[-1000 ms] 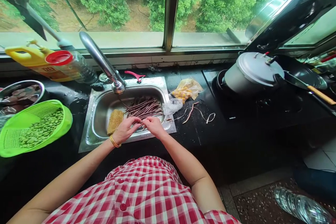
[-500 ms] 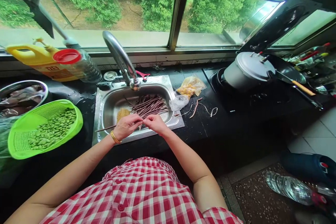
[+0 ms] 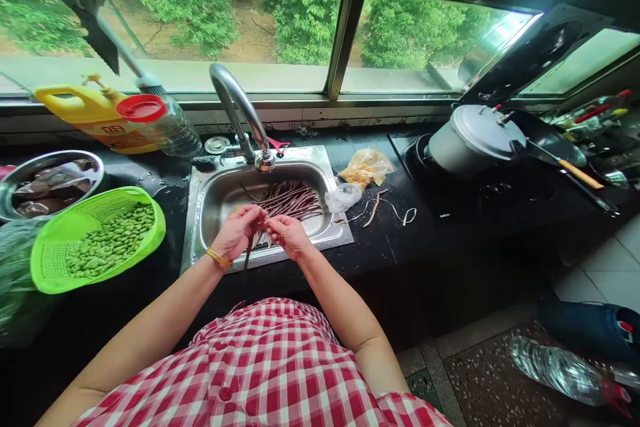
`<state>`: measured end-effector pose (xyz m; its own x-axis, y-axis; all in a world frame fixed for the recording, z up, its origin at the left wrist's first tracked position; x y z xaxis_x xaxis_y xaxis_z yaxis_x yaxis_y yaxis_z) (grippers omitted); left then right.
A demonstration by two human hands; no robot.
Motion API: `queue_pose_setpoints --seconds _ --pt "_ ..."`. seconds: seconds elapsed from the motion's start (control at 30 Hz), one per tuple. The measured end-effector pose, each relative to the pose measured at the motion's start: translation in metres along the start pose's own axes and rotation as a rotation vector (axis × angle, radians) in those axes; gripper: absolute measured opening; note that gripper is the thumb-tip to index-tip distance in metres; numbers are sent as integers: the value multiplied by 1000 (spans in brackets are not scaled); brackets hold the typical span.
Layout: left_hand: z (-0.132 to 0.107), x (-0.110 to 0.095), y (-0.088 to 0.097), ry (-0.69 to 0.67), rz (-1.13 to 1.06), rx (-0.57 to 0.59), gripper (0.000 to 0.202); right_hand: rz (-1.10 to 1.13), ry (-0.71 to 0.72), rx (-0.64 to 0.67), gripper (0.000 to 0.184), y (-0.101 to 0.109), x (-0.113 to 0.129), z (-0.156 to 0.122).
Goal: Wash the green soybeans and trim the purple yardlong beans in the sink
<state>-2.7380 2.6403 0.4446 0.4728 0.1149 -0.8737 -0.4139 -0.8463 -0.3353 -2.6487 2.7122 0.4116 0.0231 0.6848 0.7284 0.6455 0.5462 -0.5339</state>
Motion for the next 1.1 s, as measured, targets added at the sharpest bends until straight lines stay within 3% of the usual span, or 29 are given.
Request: queue_pose_setpoints --seconds 0.13,0.27,0.53,0.77,0.83,0.9,0.97,1.0,1.03,1.1 --pt "12 -33 13 60 -352 -223 7 10 -52 66 23 29 -4 -6" --pt "13 -55 25 54 -536 -349 18 24 -113 169 18 46 -18 -8" --pt "8 -58 36 -25 -664 -427 20 -239 -269 392 23 18 -47 -25" --pt "21 -48 57 -56 -584 -416 14 -306 -229 347 15 12 -44 -17" --pt "28 -42 60 -56 -468 -428 11 -345 -228 325 15 12 -47 -12" --pt "32 -42 66 -169 -225 -489 5 -348 -254 288 15 14 -50 -8" --pt "28 -51 66 -444 171 -543 17 -286 -314 239 13 18 -53 -3" --pt "22 -54 60 -612 405 -516 22 -238 -353 222 12 20 -55 -1" --pt "16 -53 47 -764 644 -427 24 -191 -391 216 11 21 -56 1" --pt "4 -30 18 -928 1063 -67 21 -120 -462 235 10 22 -57 4"
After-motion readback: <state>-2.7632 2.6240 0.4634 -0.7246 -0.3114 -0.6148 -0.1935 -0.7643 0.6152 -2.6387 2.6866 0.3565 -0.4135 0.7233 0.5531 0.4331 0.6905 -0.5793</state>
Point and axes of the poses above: each hand's wrist, its own z-axis towards the middle knuckle, its own y-axis out of the back of the hand, x = y × z, the point moved 6 cm from there along z, towards the middle knuckle, and after that the axes turned 12 degrees about -x, right-handed, at the moved point
